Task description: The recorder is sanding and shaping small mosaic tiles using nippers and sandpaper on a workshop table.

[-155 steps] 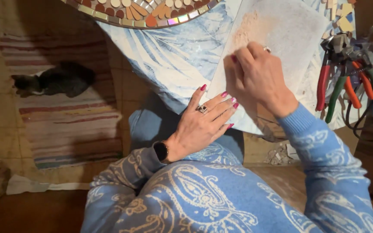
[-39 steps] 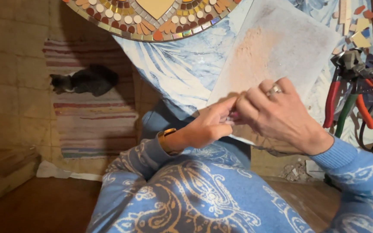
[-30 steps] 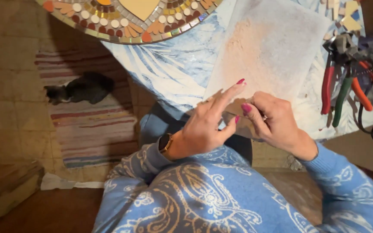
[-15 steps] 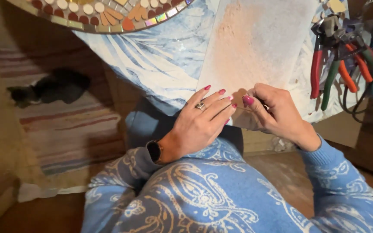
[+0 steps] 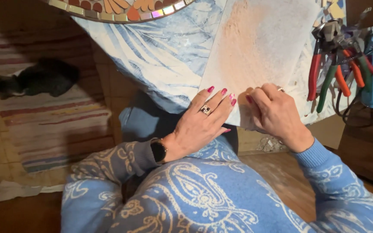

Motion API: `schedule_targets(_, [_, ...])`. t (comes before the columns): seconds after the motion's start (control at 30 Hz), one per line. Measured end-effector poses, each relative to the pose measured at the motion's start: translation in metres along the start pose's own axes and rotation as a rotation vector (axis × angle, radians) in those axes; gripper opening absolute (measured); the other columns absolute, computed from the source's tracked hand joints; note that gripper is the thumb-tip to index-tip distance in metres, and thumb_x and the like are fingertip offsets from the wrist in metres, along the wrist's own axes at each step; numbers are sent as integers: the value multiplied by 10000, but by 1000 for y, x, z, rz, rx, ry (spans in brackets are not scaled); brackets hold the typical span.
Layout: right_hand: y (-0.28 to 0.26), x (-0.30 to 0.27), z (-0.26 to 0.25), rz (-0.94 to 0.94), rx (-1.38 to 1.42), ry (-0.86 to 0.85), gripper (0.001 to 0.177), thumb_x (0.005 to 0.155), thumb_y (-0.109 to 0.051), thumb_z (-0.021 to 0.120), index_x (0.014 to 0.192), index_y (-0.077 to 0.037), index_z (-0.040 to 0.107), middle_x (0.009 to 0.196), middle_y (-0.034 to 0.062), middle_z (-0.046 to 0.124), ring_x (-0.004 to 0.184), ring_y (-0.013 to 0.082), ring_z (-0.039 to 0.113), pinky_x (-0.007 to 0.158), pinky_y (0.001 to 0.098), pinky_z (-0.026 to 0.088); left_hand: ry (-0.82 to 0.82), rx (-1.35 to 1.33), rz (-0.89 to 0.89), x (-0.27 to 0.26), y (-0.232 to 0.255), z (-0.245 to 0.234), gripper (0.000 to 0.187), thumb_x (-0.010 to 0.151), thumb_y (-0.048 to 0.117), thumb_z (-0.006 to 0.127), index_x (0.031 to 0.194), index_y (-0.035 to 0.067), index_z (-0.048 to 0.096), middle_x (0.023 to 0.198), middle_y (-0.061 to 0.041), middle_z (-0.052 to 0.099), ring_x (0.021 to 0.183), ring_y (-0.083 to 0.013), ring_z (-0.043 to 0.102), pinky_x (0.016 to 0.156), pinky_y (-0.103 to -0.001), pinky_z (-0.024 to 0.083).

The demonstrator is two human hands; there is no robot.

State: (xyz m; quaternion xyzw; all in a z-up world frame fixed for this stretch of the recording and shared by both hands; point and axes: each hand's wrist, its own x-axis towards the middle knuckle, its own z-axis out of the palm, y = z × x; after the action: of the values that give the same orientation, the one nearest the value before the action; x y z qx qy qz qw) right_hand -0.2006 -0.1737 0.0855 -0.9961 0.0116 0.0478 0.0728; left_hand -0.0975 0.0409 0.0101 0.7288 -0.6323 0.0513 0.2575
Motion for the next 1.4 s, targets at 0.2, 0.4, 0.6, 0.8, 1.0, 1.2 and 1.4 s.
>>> schedule_targets(0.2, [-5, -3, 7, -64, 14, -14, 214, 838, -47, 718, 1041, -54, 651, 868, 110, 587, 766, 309, 610, 607, 407, 500, 46, 56, -56, -5, 8, 17, 795, 851, 522, 750, 1420, -14, 601, 1438, -140, 565, 1382, -312, 464, 1217, -495, 344])
schedule_targets(0.4, [-4, 17, 15, -56, 67, -8, 206, 824, -23, 685, 1024, -56, 649, 849, 119, 564, 772, 322, 604, 628, 418, 499, 69, 62, -34, -8, 4, 19, 797, 843, 533, 742, 1410, -12, 608, 1357, -130, 573, 1364, -299, 491, 1203, -515, 346])
schedule_targets(0.6, [-15, 103, 15, -211, 24, 143, 112, 952, -55, 696, 1039, -45, 626, 855, 123, 530, 770, 316, 581, 663, 424, 495, 138, 94, 2, -12, 4, 31, 562, 980, 362, 665, 1419, 14, 614, 1362, -115, 580, 1370, -293, 478, 1236, -490, 338])
schedule_targets(0.8, [-6, 7, 15, -61, 5, 17, 75, 889, -54, 693, 924, -47, 627, 764, 123, 525, 680, 340, 564, 560, 456, 449, 204, 137, -12, -12, 2, 28, 457, 978, 271, 616, 1361, 23, 645, 1345, -106, 606, 1380, -275, 505, 1240, -466, 336])
schedule_targets(1.0, [-5, 63, 26, -125, 48, 94, 93, 920, -54, 677, 953, -46, 590, 860, 145, 532, 783, 356, 576, 620, 455, 467, 195, 41, -18, -12, 3, 26, 457, 955, 277, 602, 1320, 8, 658, 1338, -124, 610, 1371, -300, 504, 1226, -472, 345])
schedule_targets(1.2, [-15, 61, 10, -151, 34, 109, 83, 916, -73, 681, 946, -61, 605, 831, 144, 524, 742, 349, 553, 601, 462, 442, 173, 90, -2, -11, 3, 28, 471, 968, 299, 654, 1343, 15, 644, 1334, -130, 588, 1381, -308, 485, 1241, -489, 335])
schedule_targets(1.4, [-5, 12, 20, -12, 31, 116, 99, 900, -36, 687, 873, -62, 596, 754, 121, 503, 670, 329, 562, 560, 448, 449, 120, 47, 6, -9, 1, 21, 693, 889, 440, 701, 1417, 2, 599, 1384, -152, 572, 1393, -311, 485, 1228, -471, 326])
